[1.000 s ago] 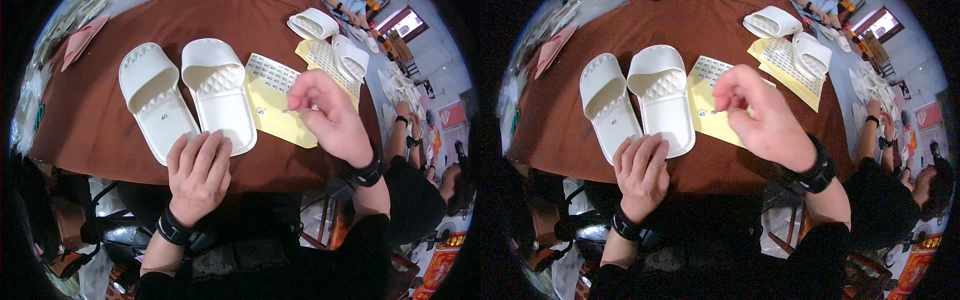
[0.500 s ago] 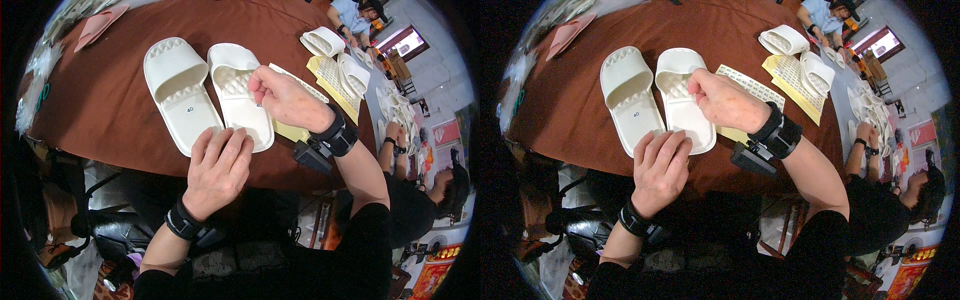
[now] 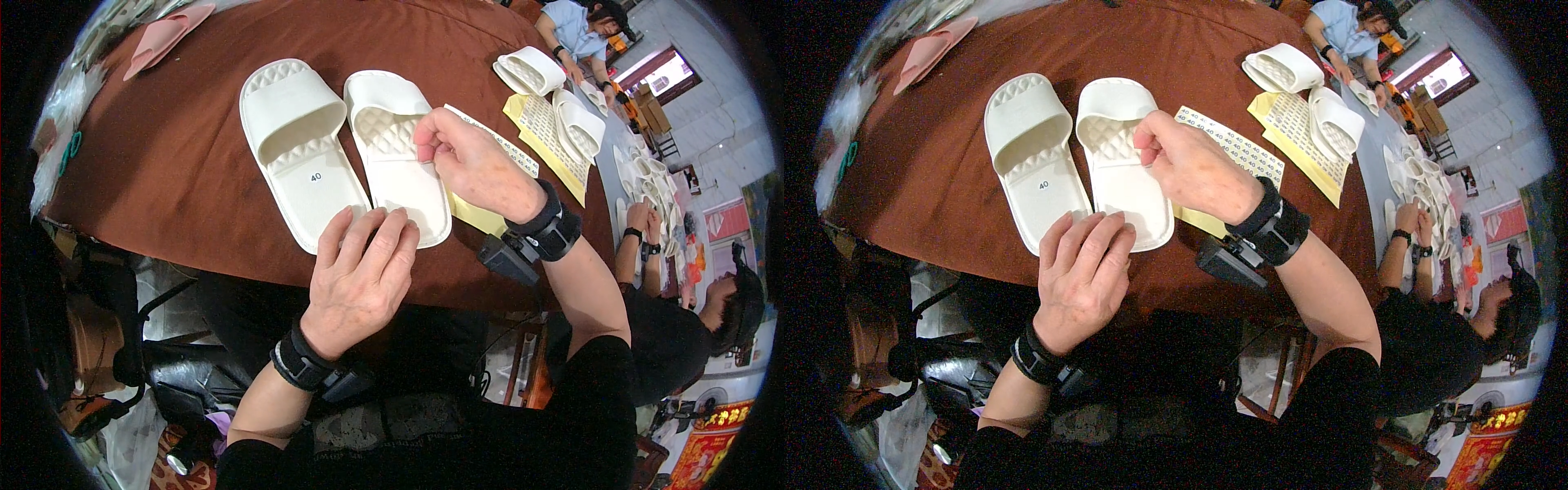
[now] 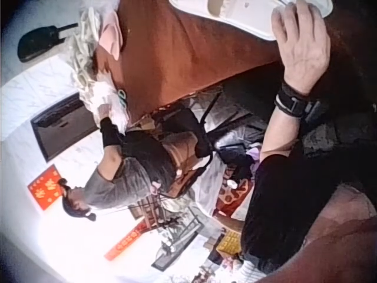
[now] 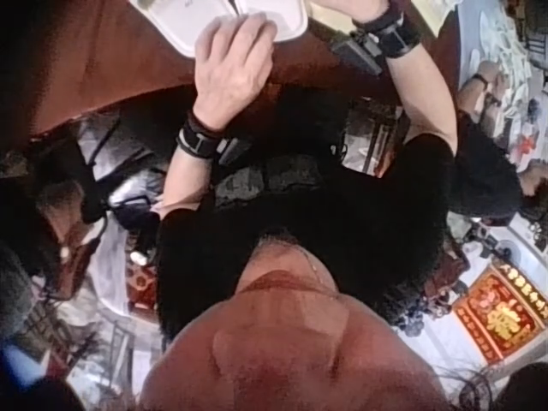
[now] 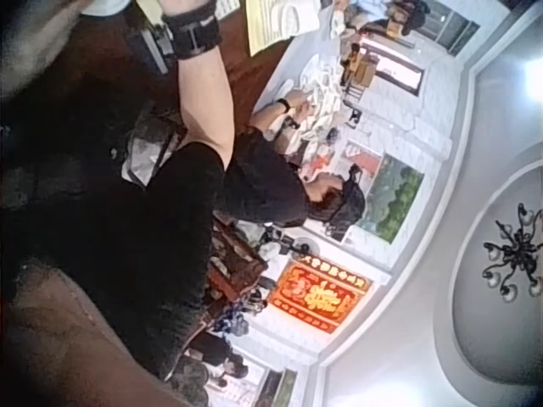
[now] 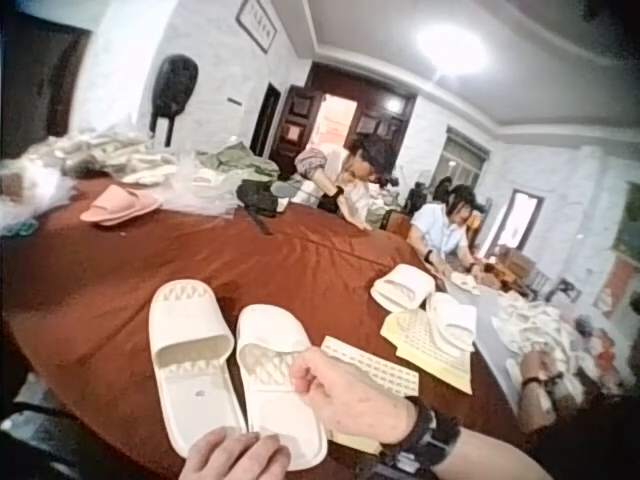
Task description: Applying size stickers to pairs of white slippers.
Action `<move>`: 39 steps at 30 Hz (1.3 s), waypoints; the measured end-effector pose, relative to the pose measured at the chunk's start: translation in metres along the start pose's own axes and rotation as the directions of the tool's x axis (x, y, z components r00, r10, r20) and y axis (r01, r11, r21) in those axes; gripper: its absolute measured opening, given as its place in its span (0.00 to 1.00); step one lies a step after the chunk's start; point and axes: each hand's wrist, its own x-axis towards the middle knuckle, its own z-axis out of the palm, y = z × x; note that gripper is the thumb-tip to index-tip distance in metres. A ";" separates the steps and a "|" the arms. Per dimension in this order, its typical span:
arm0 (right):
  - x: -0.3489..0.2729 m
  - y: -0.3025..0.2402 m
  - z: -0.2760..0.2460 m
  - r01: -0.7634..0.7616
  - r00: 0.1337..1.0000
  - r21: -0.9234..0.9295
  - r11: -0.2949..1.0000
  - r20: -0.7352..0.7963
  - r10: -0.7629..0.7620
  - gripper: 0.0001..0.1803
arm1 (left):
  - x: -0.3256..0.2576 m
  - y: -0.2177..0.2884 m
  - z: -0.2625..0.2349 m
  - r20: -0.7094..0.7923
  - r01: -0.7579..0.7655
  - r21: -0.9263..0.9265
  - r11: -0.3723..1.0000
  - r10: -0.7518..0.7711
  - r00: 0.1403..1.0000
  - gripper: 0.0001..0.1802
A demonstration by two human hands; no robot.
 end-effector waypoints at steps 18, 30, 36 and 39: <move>-0.022 -0.015 0.014 0.152 0.984 0.049 0.987 -0.103 -0.147 0.13 | 0.001 0.001 0.001 -0.004 -0.005 0.019 1.000 0.005 1.000 0.21; -0.018 -0.011 0.017 0.202 0.970 -0.018 0.979 -0.136 -0.202 0.13 | 0.032 -0.003 -0.012 0.148 0.051 -0.001 0.999 -0.050 0.988 0.18; -0.014 0.000 0.015 0.161 0.975 0.050 0.986 -0.162 -0.151 0.13 | 0.037 -0.003 -0.005 0.199 0.016 0.046 0.999 -0.025 0.980 0.20; -0.016 0.000 0.013 0.180 0.968 0.056 0.982 -0.186 -0.167 0.13 | 0.035 -0.003 -0.004 0.141 0.012 0.049 0.999 -0.018 0.990 0.17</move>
